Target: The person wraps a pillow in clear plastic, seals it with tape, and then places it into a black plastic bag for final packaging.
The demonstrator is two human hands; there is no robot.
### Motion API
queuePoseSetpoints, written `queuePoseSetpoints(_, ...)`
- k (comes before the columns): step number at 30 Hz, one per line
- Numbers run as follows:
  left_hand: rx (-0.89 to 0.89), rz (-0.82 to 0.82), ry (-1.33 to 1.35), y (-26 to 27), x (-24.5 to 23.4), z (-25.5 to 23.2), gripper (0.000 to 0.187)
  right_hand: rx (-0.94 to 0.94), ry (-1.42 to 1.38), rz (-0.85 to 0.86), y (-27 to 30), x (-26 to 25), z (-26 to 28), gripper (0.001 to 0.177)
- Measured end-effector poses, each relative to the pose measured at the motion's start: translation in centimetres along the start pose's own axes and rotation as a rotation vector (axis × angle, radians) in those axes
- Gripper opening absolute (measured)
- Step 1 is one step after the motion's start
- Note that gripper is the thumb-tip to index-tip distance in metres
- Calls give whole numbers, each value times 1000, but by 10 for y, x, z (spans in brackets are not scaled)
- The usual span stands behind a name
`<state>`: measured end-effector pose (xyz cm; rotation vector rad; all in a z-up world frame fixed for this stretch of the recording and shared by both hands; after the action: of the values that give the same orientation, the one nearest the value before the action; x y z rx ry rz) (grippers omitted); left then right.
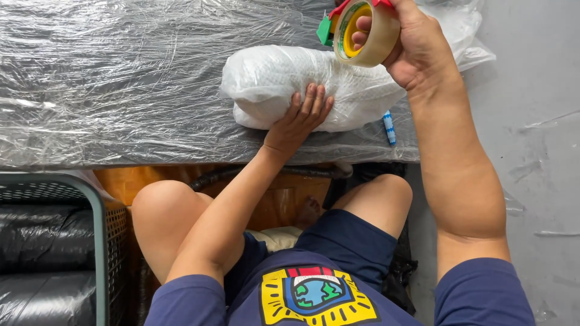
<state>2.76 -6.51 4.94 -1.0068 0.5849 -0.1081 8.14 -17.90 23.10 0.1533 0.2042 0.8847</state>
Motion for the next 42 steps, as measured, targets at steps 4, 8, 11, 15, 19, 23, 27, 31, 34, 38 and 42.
queuePoseSetpoints(4,-15,-16,19,-2,-2,3,62,-6,-30,21,-11,-2,-11,52)
queuePoseSetpoints(8,0,-9,12,-2,-1,1,62,12,-27,7,-16,-2,-25,46)
queuePoseSetpoints(11,4,-4,22,-2,-1,1,62,14,42,1,-14,0,-28,46)
queuePoseSetpoints(15,-7,11,75,-6,-4,6,57,-1,124,96,-18,11,-35,43)
queuePoseSetpoints(19,-10,86,147,-5,1,6,62,-61,260,110,-18,20,-33,45)
queuePoseSetpoints(23,-58,123,204,-4,4,7,58,-38,258,94,-15,20,-42,45)
queuePoseSetpoints(27,-64,118,146,-11,6,10,56,-111,244,106,-6,26,-45,44)
queuePoseSetpoints(31,-58,136,174,-14,15,12,56,-160,208,82,1,29,-52,38)
queuePoseSetpoints(34,-81,93,176,-16,14,17,54,-215,199,56,5,27,-55,36)
queuePoseSetpoints(38,-95,66,198,-20,16,20,51,-303,130,63,23,21,-54,32)
queuePoseSetpoints(42,-114,50,231,-23,19,26,46,-348,67,59,58,17,-52,30)
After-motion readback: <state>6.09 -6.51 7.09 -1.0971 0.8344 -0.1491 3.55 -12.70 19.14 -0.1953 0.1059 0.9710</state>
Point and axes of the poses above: each hand's wrist, its own y-axis away from the middle knuckle, its own x-axis out of the palm, z = x × y, the point moved 9 cm from there along -y, towards the middle knuckle, and after that the axes turned 9 degrees about -z, right-handed, at the moved point
